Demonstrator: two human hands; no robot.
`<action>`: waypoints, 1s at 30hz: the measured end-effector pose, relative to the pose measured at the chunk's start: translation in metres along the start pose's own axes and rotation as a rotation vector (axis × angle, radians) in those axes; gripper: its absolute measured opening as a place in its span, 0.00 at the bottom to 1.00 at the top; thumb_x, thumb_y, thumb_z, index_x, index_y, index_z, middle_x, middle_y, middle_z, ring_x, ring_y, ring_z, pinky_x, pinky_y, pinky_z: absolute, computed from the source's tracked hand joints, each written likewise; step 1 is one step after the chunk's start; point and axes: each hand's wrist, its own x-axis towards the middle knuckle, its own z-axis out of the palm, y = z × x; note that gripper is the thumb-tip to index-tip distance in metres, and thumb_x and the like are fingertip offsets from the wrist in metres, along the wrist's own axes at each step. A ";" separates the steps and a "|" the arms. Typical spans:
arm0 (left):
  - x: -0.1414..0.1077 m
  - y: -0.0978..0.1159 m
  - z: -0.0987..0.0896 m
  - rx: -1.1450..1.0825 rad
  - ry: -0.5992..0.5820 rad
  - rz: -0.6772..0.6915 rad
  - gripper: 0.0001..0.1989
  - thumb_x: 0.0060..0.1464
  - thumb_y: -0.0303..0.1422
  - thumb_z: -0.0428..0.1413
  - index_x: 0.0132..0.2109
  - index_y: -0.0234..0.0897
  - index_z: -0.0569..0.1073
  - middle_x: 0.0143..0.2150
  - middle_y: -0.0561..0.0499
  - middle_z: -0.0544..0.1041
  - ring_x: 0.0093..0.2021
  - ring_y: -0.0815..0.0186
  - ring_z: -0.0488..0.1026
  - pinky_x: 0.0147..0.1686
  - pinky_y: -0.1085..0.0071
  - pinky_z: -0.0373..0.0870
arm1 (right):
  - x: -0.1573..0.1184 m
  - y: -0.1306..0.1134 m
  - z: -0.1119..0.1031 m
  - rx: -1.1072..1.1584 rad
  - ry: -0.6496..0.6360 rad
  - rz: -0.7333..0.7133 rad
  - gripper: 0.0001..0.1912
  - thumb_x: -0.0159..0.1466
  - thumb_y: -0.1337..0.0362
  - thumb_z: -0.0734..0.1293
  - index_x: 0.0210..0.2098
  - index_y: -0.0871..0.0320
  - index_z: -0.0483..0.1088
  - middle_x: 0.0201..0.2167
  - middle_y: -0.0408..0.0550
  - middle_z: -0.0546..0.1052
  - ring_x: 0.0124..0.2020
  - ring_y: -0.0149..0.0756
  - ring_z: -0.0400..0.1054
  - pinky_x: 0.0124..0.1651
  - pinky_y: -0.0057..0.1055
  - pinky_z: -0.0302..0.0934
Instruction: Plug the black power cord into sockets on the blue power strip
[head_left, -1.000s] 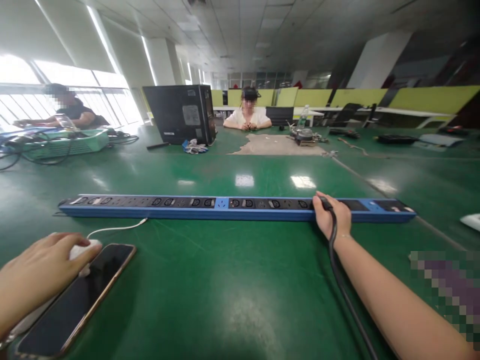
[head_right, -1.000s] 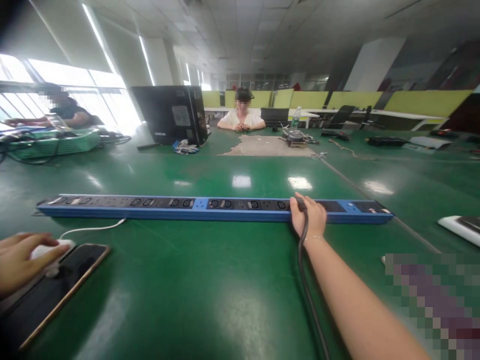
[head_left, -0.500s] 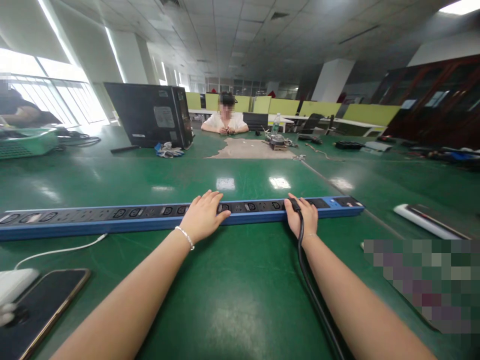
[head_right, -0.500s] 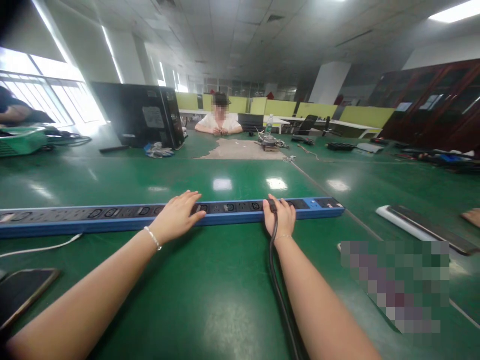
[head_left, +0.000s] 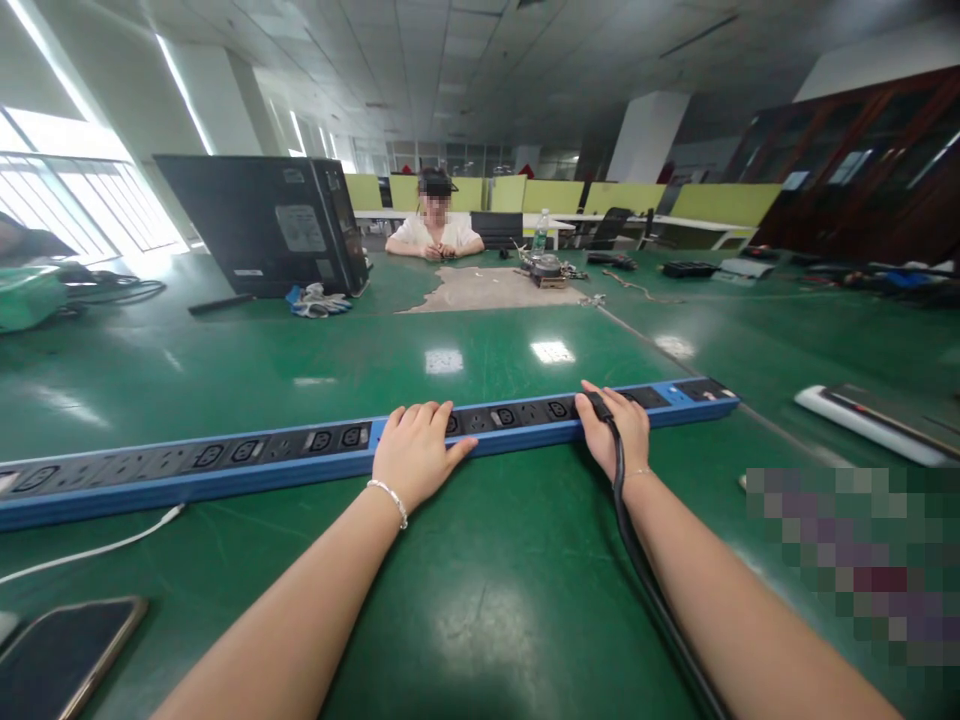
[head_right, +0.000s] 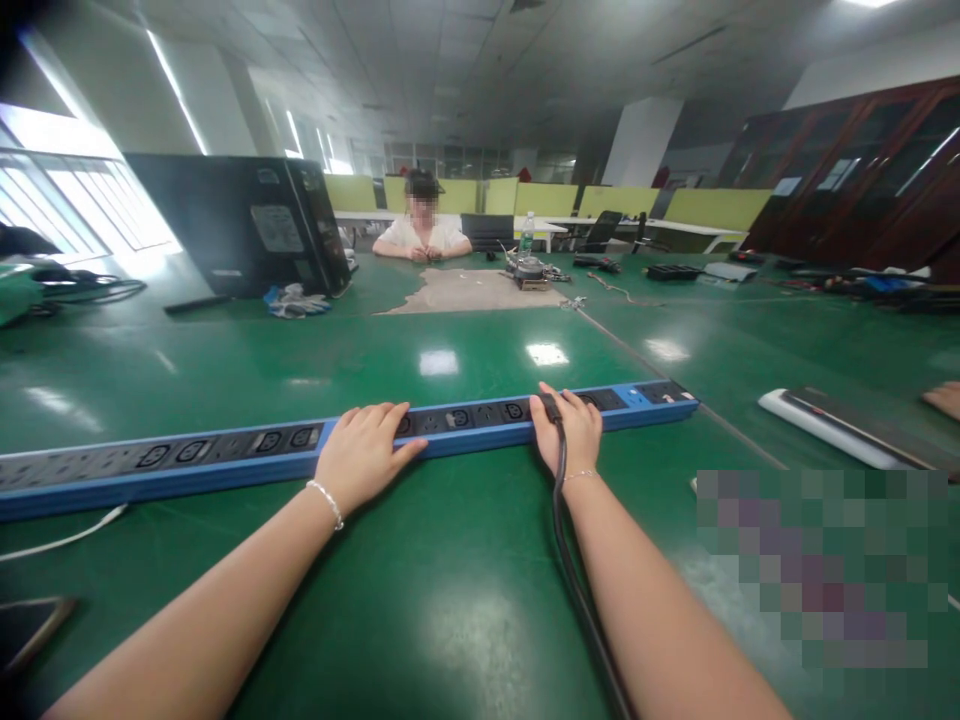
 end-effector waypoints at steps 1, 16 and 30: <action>0.000 0.000 0.001 0.000 0.005 -0.001 0.31 0.57 0.52 0.40 0.57 0.36 0.65 0.53 0.41 0.72 0.53 0.54 0.67 0.54 0.55 0.58 | 0.000 0.000 0.000 0.024 -0.006 -0.014 0.20 0.63 0.52 0.57 0.45 0.52 0.74 0.44 0.49 0.78 0.51 0.42 0.67 0.58 0.46 0.49; 0.001 -0.001 0.003 -0.039 0.006 -0.014 0.31 0.57 0.53 0.41 0.56 0.35 0.66 0.51 0.41 0.72 0.52 0.54 0.67 0.55 0.55 0.57 | 0.001 0.002 -0.001 0.081 -0.047 -0.024 0.19 0.64 0.52 0.56 0.44 0.52 0.73 0.46 0.47 0.77 0.51 0.40 0.67 0.59 0.46 0.46; 0.000 -0.002 0.004 -0.057 0.018 -0.017 0.32 0.56 0.53 0.41 0.56 0.34 0.66 0.52 0.42 0.72 0.53 0.54 0.66 0.55 0.56 0.58 | 0.001 0.004 -0.003 -0.001 -0.080 -0.021 0.22 0.63 0.51 0.56 0.48 0.52 0.71 0.48 0.49 0.75 0.55 0.43 0.64 0.61 0.48 0.45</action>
